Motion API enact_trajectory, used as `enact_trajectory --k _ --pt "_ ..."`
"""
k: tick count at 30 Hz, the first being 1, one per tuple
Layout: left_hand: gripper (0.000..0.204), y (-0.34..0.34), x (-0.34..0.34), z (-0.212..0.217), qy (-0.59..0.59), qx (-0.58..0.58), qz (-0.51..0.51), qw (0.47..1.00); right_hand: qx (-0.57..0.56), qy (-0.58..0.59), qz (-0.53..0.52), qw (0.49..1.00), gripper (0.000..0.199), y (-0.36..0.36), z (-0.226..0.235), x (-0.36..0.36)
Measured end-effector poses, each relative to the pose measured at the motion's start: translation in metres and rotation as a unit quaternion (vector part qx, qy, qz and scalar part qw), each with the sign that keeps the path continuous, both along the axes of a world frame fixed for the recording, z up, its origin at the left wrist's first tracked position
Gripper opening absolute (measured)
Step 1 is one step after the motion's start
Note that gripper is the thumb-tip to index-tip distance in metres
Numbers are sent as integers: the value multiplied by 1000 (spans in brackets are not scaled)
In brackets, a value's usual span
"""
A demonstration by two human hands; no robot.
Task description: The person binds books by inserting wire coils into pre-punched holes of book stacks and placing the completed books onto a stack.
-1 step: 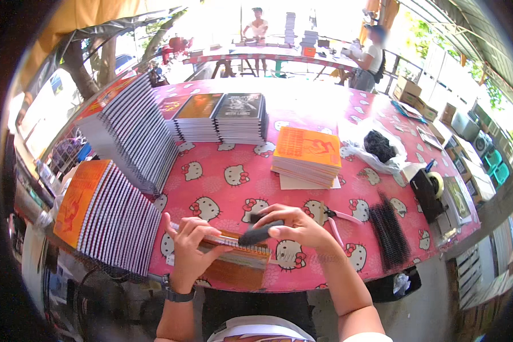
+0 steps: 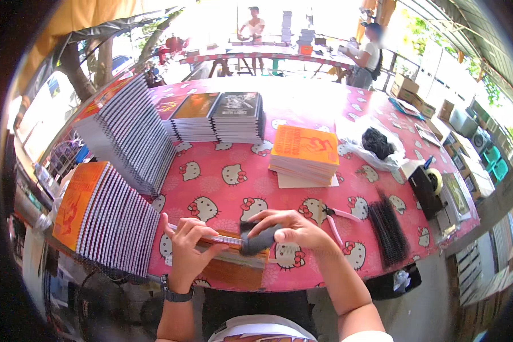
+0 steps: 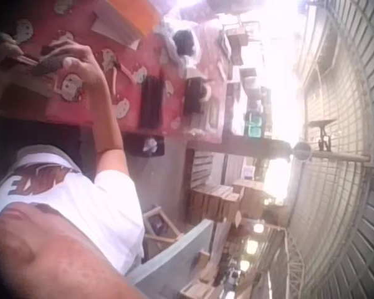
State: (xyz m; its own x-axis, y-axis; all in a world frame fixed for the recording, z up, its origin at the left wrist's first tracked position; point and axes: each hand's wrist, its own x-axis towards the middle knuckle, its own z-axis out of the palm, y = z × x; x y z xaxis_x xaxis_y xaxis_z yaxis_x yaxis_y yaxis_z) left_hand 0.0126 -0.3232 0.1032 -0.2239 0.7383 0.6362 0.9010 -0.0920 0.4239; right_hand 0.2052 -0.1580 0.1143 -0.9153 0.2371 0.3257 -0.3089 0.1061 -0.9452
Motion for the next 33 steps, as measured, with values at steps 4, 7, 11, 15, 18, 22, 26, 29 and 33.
enact_trajectory --k 4,7,11,15,18,22,26,29,33 --pt "27 3 -2 -1 -11 -15 -23 1000 167 -159 -169 958 33 14 -5 -5" --pt "31 0 -3 1 -14 -6 -14 1000 -27 20 41 999 41 0 0 -11" --pt "39 -1 -6 2 -28 5 -13 1000 180 -197 -130 955 43 13 -2 -25" --pt "46 -1 -7 -2 -64 1 -18 998 -6 -16 58 998 37 4 -5 -31" --pt "65 -4 -12 -9 -48 -3 -2 999 159 -199 -126 959 55 15 -13 -35" --pt "87 -9 -19 -29 -222 184 12 957 19 -10 42 999 50 -2 -2 -43" --pt "69 -12 -17 -58 -519 232 -74 819 61 -68 -33 995 56 5 1 -49" --pt "54 -9 -14 -55 -580 221 -59 782 92 -111 0 989 52 -7 1 -59" --pt "47 -10 -18 -56 -559 201 -55 802 117 -145 -90 978 46 7 2 -62"
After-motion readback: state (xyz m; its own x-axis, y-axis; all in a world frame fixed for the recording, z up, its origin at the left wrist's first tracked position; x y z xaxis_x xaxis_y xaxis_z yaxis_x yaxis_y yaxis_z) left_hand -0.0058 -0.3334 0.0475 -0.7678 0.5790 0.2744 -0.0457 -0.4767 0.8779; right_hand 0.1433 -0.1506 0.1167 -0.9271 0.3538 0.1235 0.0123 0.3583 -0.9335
